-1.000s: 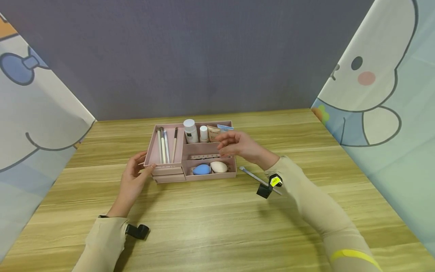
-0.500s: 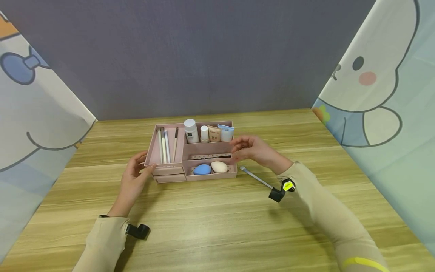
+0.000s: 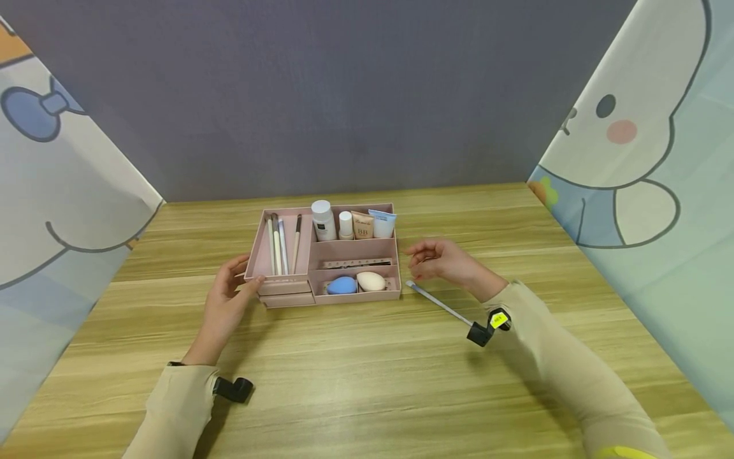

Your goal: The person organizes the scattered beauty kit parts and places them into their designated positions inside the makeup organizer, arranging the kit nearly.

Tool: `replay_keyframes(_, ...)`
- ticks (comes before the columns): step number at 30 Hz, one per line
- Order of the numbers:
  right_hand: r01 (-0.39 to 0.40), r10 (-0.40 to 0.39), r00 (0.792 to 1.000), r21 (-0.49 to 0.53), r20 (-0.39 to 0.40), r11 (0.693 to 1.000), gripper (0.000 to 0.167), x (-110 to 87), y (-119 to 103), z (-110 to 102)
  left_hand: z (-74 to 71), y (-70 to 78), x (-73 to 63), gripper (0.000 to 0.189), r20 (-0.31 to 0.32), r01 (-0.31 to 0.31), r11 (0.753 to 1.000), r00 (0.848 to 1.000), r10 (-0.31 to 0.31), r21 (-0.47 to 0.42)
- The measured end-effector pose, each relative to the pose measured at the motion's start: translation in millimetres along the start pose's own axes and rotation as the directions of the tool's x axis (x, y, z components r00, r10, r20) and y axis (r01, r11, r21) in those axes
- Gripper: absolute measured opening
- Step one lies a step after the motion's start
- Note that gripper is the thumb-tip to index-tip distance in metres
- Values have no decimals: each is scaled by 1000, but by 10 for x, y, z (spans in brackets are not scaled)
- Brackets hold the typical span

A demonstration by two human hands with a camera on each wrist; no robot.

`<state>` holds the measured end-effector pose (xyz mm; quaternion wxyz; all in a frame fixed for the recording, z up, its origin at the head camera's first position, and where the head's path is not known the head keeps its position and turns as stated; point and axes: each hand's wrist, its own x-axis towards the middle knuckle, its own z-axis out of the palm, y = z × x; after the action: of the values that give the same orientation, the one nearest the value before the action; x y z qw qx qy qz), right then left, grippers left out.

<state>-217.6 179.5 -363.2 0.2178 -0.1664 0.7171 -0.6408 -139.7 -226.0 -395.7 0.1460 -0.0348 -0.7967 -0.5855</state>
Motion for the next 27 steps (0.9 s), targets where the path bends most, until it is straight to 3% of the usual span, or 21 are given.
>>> replay_keyframes(18, -99, 99, 995, -21, -10, 995, 49, -85, 286, -229, -2, 9, -4, 47, 14, 17, 1000, 1000, -17, 6)
replay_keyframes(27, -147, 147, 989, -104, 1, 984, 49, -108, 339, -289, -4, 8, -3, 47, 13, 10, 1000, 1000, -10, -3)
